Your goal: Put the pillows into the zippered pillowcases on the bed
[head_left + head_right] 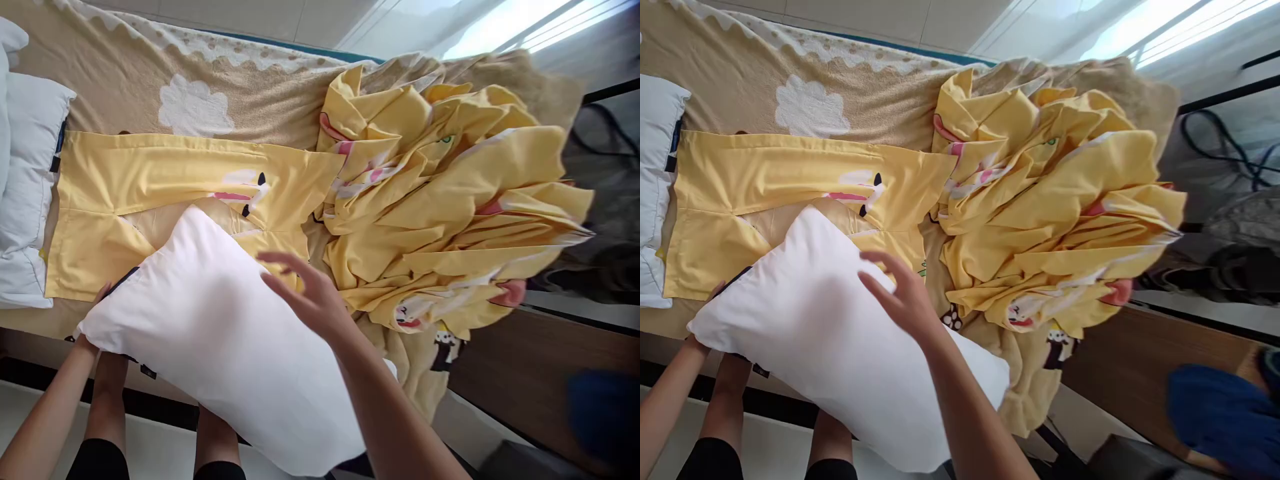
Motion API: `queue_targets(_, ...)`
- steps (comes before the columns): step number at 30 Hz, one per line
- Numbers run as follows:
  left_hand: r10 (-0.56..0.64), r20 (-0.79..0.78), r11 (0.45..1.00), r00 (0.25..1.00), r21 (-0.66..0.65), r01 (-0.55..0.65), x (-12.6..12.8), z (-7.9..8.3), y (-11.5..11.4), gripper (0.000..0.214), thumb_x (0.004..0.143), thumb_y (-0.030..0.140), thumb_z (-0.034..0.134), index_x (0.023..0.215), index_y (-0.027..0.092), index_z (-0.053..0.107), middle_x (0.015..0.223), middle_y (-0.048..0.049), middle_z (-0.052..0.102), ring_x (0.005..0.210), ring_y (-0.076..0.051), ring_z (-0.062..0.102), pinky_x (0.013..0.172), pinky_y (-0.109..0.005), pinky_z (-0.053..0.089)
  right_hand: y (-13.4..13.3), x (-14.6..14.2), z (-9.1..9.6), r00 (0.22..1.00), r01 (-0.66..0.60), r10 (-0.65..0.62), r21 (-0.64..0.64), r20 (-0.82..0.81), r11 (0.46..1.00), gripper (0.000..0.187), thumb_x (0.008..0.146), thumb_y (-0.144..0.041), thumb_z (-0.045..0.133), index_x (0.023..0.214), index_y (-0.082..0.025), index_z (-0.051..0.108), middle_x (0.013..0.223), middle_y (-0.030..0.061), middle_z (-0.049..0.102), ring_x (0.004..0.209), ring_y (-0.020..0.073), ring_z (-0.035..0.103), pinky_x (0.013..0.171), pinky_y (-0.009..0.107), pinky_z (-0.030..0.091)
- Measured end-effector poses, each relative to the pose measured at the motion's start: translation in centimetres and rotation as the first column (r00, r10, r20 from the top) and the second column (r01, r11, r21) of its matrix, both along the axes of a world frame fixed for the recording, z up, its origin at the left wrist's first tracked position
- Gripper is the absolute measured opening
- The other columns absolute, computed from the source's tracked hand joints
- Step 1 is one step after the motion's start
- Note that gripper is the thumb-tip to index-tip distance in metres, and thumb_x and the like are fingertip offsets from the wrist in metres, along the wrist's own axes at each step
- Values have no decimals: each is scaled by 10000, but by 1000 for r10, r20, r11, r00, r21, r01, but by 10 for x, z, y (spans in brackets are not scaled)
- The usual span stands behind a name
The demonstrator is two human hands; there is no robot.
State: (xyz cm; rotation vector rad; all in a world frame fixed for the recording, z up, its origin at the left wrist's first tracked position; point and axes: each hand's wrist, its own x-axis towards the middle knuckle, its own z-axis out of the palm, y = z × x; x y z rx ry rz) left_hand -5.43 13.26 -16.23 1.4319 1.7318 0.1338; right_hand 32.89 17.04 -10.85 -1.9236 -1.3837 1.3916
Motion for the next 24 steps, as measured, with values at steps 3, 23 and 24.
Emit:
queue_targets(3, 474, 297, 879, 829, -209, -428, -13, 19, -25, 742, 929, 685, 196, 1088, 209, 743, 977, -99, 770, 1026, -285, 706, 894, -431, 573, 40, -19, -57, 995, 96, -97, -135, 1, 986, 513, 835, -549, 585, 1241, -235, 600, 1274, 123, 660, 1172, 290, 611, 937, 458, 504)
queue_targets(23, 401, 433, 897, 807, -364, -251, 73, 19, -31, 623, 701, 513, 764, 1224, 205, 623, 1119, -78, 708, 1026, -285, 651, 871, -365, 524, -58, -127, -16, 890, -456, 440, 284, 119, 844, 610, 777, -98, 482, 1357, -269, 566, 928, 24, 686, 850, 187, 614, 869, 371, 401)
queue_targets(24, 401, 415, 886, 816, -404, -230, 70, 18, -31, 535, 701, 505, 761, 1119, 183, 673, 1015, -69, 728, 943, -270, 663, 817, -347, 524, -62, -129, -12, 883, -469, 443, 291, 154, 834, 608, 797, -86, 462, 1368, -271, 554, 946, 29, 683, 872, 189, 613, 889, 378, 395)
